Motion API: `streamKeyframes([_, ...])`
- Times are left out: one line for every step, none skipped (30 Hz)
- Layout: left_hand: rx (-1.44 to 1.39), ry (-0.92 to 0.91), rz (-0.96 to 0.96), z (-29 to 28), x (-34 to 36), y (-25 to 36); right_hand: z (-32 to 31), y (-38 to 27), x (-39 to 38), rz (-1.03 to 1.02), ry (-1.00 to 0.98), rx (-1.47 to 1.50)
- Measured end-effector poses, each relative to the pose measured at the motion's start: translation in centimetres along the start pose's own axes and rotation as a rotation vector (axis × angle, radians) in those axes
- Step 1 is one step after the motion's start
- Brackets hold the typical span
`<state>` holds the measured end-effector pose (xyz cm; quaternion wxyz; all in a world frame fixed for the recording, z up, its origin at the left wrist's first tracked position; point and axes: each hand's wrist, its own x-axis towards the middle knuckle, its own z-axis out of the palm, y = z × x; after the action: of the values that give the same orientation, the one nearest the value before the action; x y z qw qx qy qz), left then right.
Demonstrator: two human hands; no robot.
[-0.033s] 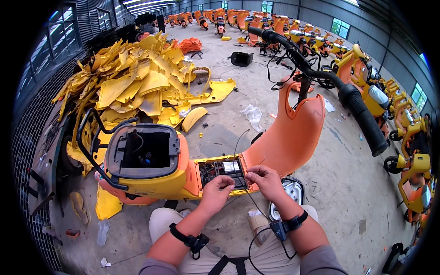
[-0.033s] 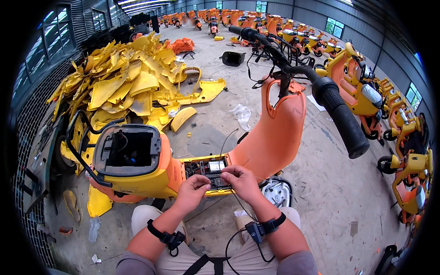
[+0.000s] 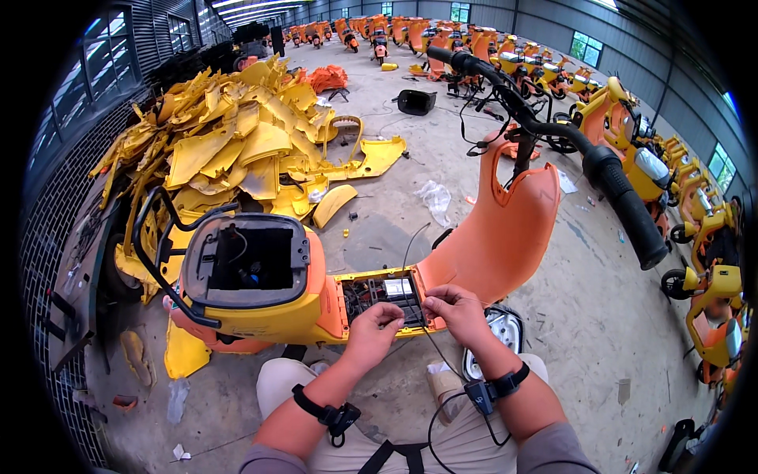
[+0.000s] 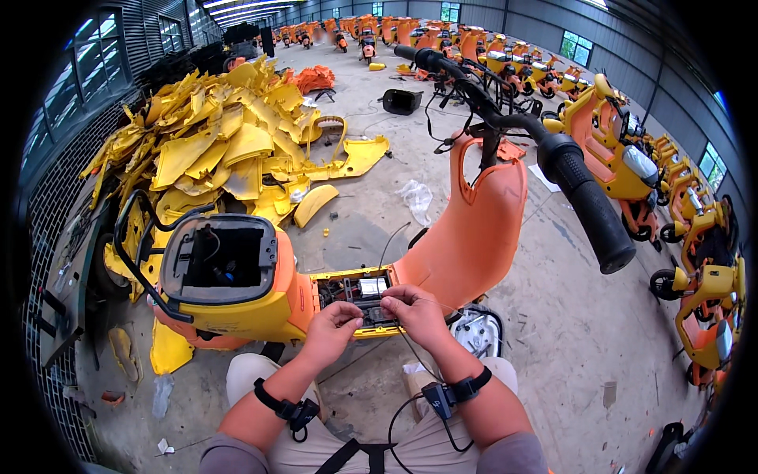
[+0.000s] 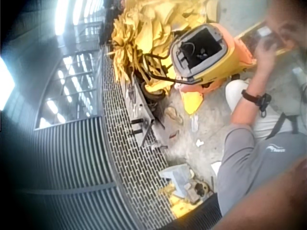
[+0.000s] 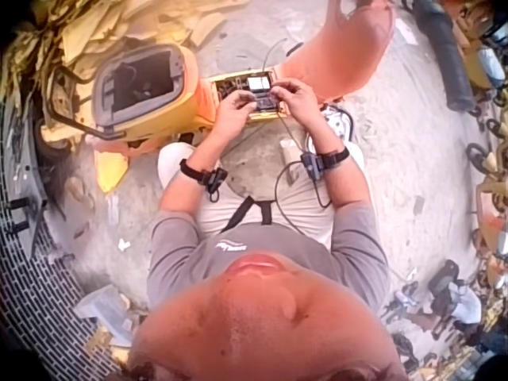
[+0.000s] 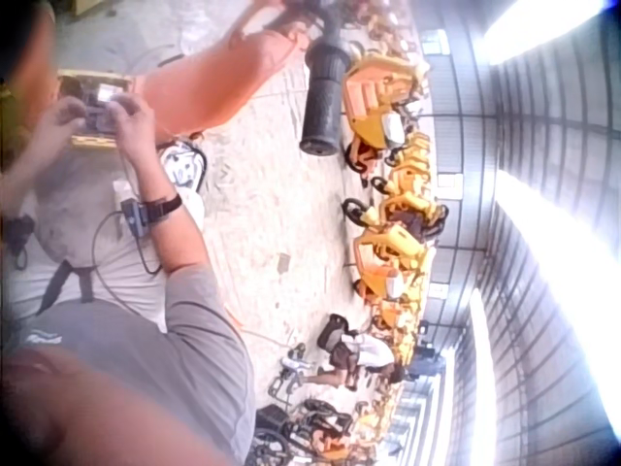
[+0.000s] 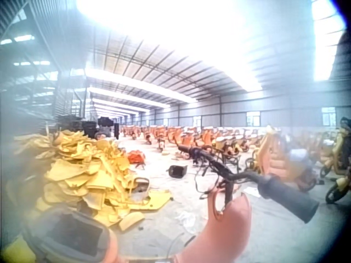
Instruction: The person works on the wiring of an electric scooter, holding, twisting, and connecting thin wires inside the frame compartment by hand.
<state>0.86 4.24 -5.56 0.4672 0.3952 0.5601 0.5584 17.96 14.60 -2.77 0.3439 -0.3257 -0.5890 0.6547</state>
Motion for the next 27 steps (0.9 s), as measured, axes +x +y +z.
streamKeyframes([0.105, 0.022, 0.099, -0.1, 0.2, -0.8, 0.1, 0.3, 0.2, -0.002, -0.002, -0.001])
streamKeyframes([0.211, 0.044, 0.197, -0.2, 0.4, -1.3, 0.2, 0.8, 0.4, 0.022, 0.016, -0.003])
streamKeyframes([0.207, 0.041, 0.197, 0.1, 0.3, -1.0, 0.2, 1.0, 0.5, 0.048, 0.04, -0.006])
streamKeyframes([0.332, 0.055, 0.26, 0.4, 0.1, -0.4, 0.3, 1.1, 0.5, 0.049, 0.043, -0.009])
streamKeyframes([0.457, 0.068, 0.324, 0.6, 0.1, 0.0, 0.5, 1.0, 0.5, 0.093, 0.104, -0.012])
streamKeyframes([0.457, 0.07, 0.322, 0.7, 0.0, 0.0, 0.7, 1.0, 0.5, 0.138, 0.16, -0.013])
streamKeyframes([0.477, 0.076, 0.353, 0.7, -0.1, 0.0, 0.9, 1.1, 0.5, 0.139, 0.159, -0.013])
streamKeyframes([0.496, 0.082, 0.384, 0.7, -0.2, 0.0, 1.1, 1.1, 0.5, 0.163, 0.182, 0.001])
streamKeyframes([0.495, 0.082, 0.385, 0.8, -0.1, 0.0, 1.1, 1.1, 0.5, 0.185, 0.207, 0.016])
streamKeyframes([0.504, 0.093, 0.387, 0.8, 0.0, -0.1, 0.9, 1.4, 0.6, 0.184, 0.208, 0.015])
streamKeyframes([0.512, 0.105, 0.389, 0.8, 0.2, -0.2, 0.7, 2.0, 0.8, 0.179, 0.218, 0.051])
streamKeyframes([0.512, 0.104, 0.389, 0.6, 0.3, -0.4, 0.7, 2.2, 0.8, 0.174, 0.226, 0.088])
streamKeyframes([0.493, 0.115, 0.355, 0.5, 0.6, -0.7, 0.5, 2.1, 0.9, 0.174, 0.227, 0.089])
streamKeyframes([0.473, 0.125, 0.32, 0.3, 0.8, -0.9, 0.1, 1.8, 1.0, 0.16, 0.247, 0.081])
streamKeyframes([0.473, 0.124, 0.321, 0.1, 1.1, -1.2, -0.3, 1.4, 1.0, 0.147, 0.267, 0.072])
streamKeyframes([0.435, 0.139, 0.265, 0.0, 1.3, -1.5, -0.8, 1.1, 1.0, 0.111, 0.297, 0.085])
streamKeyframes([0.397, 0.153, 0.209, -0.2, 1.6, -1.8, -1.5, 0.7, 1.0, 0.11, 0.298, 0.085])
streamKeyframes([0.397, 0.151, 0.21, -0.5, 1.9, -2.3, -2.3, 0.1, 1.0, 0.086, 0.289, 0.154])
streamKeyframes([0.432, 0.162, 0.194, -0.8, 2.2, -2.8, -3.2, -0.4, 0.9, 0.062, 0.28, 0.222])
streamKeyframes([0.467, 0.174, 0.178, -1.0, 2.4, -3.2, -4.0, -0.8, 1.0, 0.035, 0.29, 0.227])
streamKeyframes([0.466, 0.172, 0.178, -1.2, 2.6, -3.6, -4.6, -1.3, 1.0, 0.035, 0.292, 0.226])
streamKeyframes([0.495, 0.172, 0.165, -1.4, 2.7, -3.9, -5.0, -1.8, 0.9, -0.03, 0.325, 0.263])
streamKeyframes([0.524, 0.173, 0.151, -1.5, 2.8, -4.2, -5.4, -2.3, 0.8, -0.094, 0.358, 0.3])
streamKeyframes([0.522, 0.168, 0.136, -1.4, 2.9, -4.2, -5.8, -2.8, 0.7, -0.114, 0.339, 0.316])
streamKeyframes([0.522, 0.165, 0.137, -1.3, 3.0, -4.2, -6.1, -2.7, 0.6, -0.115, 0.341, 0.315])
streamKeyframes([0.53, 0.162, 0.122, -1.2, 3.0, -4.2, -6.3, -2.6, 0.4, -0.192, 0.289, 0.191])
streamKeyframes([0.538, 0.16, 0.107, -1.1, 3.0, -4.2, -6.5, -2.4, 0.1, -0.268, 0.233, 0.067])
